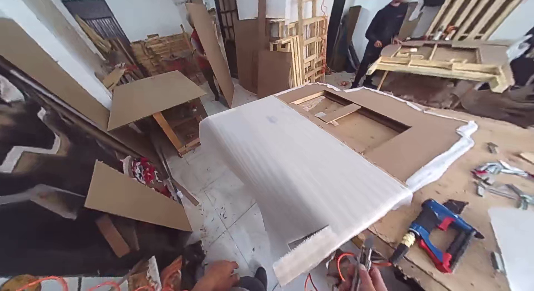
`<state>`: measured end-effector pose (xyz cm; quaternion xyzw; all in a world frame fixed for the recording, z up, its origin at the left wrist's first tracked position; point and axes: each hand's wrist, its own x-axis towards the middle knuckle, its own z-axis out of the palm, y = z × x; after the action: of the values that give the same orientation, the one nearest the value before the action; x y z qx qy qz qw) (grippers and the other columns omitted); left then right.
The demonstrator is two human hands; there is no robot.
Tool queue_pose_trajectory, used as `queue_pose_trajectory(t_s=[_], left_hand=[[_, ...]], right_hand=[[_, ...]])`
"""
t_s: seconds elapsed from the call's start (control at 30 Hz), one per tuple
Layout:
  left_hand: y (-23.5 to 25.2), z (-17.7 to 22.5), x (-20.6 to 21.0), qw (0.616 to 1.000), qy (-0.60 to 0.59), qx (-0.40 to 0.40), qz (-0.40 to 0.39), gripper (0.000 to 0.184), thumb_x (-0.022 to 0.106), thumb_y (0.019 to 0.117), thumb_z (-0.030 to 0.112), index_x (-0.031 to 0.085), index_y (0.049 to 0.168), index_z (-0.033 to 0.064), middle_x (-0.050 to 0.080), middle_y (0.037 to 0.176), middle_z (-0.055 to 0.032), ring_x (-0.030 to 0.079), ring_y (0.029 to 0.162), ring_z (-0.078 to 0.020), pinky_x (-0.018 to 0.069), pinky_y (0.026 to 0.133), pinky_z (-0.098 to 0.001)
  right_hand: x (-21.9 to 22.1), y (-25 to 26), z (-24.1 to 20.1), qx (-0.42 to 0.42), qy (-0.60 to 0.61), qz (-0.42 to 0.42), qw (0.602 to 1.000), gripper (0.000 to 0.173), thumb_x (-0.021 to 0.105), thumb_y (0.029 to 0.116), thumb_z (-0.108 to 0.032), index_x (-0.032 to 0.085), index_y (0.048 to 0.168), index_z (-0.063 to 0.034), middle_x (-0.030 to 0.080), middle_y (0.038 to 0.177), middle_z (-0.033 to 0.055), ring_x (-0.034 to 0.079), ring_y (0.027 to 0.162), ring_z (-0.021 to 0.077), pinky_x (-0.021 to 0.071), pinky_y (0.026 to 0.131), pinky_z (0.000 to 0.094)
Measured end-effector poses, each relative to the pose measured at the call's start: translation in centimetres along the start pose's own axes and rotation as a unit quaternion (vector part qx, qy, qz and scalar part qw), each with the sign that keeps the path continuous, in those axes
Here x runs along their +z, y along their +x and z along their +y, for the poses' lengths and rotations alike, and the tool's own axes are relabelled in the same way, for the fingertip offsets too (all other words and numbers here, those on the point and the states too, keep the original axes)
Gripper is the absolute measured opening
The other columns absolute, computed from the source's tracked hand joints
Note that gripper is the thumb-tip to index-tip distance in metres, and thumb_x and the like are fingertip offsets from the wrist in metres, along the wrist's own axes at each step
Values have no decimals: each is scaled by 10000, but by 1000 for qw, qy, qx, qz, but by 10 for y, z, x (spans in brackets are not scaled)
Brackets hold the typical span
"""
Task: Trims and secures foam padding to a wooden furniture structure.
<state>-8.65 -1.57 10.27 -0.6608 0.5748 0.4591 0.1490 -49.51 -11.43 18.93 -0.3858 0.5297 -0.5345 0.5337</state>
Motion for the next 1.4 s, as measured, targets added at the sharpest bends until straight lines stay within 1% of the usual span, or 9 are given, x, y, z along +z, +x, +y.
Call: queue_pose_trajectory(t_s=[0.1,0.27,0.43,0.5,0.67,0.83,0.97,1.2,1.4], left_hand=[[18,-18,0,1000,-20,-4,-11,523,469,1058,449,572,1455,124,694,1306,-155,640,1252,-348,452,1089,-618],[72,-10,-24,999,3,42,-12,529,483,1053,461,585,1446,122,679,1326,-173,621,1276,-363,445,1097,-626],[65,52,-65,931,-330,153,41,486,407,1099,400,625,1369,59,695,1290,-145,667,1203,-260,505,1080,-487],[47,82,-59,879,-434,196,3,501,363,1103,376,588,1400,41,680,1317,-153,667,1191,-270,526,1023,-495],[15,129,-9,881,-447,146,56,422,505,1072,325,629,1349,31,696,1237,-185,700,1094,-283,564,967,-516],[4,162,33,775,-609,43,163,460,587,1038,268,538,1402,-10,664,1242,-216,687,1065,-288,573,926,-499],[2,184,49,705,-675,56,207,499,648,1002,210,484,1410,-24,719,1110,-210,743,920,-299,636,820,-483],[-7,185,45,706,-669,72,218,454,676,973,208,534,1325,-41,730,953,-181,728,757,-246,636,720,-416],[-10,167,35,724,-648,60,228,446,680,982,218,561,1320,-47,739,957,-182,738,784,-247,637,752,-427]], right_hand=[[61,7,-94,-161,-90,-137,973,328,428,1094,-237,513,1293,9,677,824,4,662,616,125,611,543,331],[163,34,-238,-350,-98,-264,893,389,465,1095,-427,569,1276,-99,638,775,-55,599,561,63,550,448,251],[216,53,-289,-368,2,-385,846,401,413,1110,-425,558,1205,-64,591,768,-46,584,569,66,554,471,243],[220,60,-290,-367,38,-394,842,349,403,1125,-349,573,1150,-46,574,712,-50,570,536,60,549,453,241],[162,103,-244,-292,29,-403,867,285,435,1095,-242,532,1250,-23,607,753,-28,586,531,86,555,443,270],[59,149,-122,-45,15,-246,968,324,417,1048,-201,568,1271,-22,621,702,20,573,458,131,549,403,320],[-1,143,-71,71,15,-141,987,319,386,1083,-206,577,1266,-27,612,700,39,562,448,141,537,390,329],[-8,129,-80,33,-8,-119,992,315,399,1086,-231,582,1261,-43,598,688,20,561,449,132,540,389,323],[18,112,-98,-27,-70,-180,981,338,429,1063,-252,601,1258,-36,604,682,31,565,455,156,542,403,335]])
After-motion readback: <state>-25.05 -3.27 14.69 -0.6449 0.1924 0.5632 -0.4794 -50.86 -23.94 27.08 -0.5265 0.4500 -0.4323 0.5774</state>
